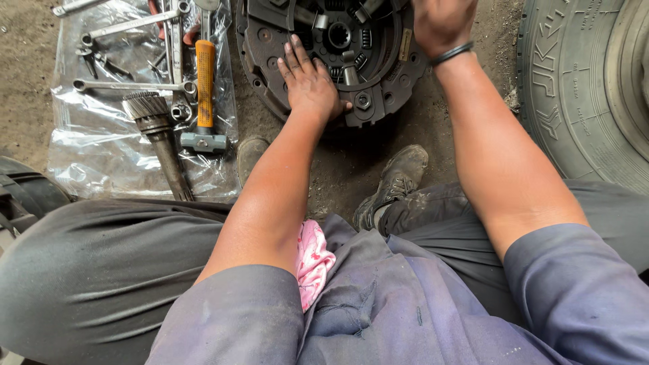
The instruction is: The person sits on the ground and uses a caliper to measure a mechanical part, likely a clutch assembly. They repeatedly adjust the caliper jaws and reposition the tool to measure different internal components of the assembly.
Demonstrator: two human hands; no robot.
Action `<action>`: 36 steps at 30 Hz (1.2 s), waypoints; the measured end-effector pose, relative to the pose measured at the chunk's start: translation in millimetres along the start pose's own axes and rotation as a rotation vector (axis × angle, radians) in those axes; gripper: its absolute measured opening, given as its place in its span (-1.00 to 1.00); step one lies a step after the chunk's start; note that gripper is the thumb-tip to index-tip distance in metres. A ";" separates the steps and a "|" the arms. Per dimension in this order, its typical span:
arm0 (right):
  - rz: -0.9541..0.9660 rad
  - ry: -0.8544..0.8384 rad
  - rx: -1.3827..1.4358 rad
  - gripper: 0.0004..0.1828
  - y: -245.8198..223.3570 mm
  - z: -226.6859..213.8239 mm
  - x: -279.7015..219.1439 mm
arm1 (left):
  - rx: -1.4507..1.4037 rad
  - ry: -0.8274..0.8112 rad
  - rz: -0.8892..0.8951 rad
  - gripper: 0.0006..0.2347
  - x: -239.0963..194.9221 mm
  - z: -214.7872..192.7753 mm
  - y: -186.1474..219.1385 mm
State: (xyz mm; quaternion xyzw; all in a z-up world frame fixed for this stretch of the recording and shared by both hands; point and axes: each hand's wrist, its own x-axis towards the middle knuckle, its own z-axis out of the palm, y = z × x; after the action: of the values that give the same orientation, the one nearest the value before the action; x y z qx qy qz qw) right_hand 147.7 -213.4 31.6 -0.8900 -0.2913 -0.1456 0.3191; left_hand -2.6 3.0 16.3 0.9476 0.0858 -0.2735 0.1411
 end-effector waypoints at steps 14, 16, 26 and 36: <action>0.245 -0.125 -0.302 -0.76 7.0 59.1 -41.6 | -0.021 0.003 0.011 0.06 1.4 0.6 -0.5; 0.272 -0.142 -0.278 -0.76 11.0 67.5 -42.4 | -0.026 0.003 0.006 0.07 0.9 0.1 -0.3; 0.184 -0.165 -0.319 -0.80 29.0 83.2 -49.0 | -0.020 -0.007 0.005 0.06 0.7 -2.8 1.1; 0.088 -0.199 -0.405 -0.78 27.0 79.5 -56.1 | 0.000 -0.046 -0.016 0.06 0.1 -7.7 3.3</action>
State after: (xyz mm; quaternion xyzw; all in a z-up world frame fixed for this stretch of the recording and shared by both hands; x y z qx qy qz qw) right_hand 125.8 -202.3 -66.3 -0.9578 -0.2467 -0.0987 0.1097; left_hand 2.1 2.3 23.2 0.9403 0.0899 -0.2964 0.1409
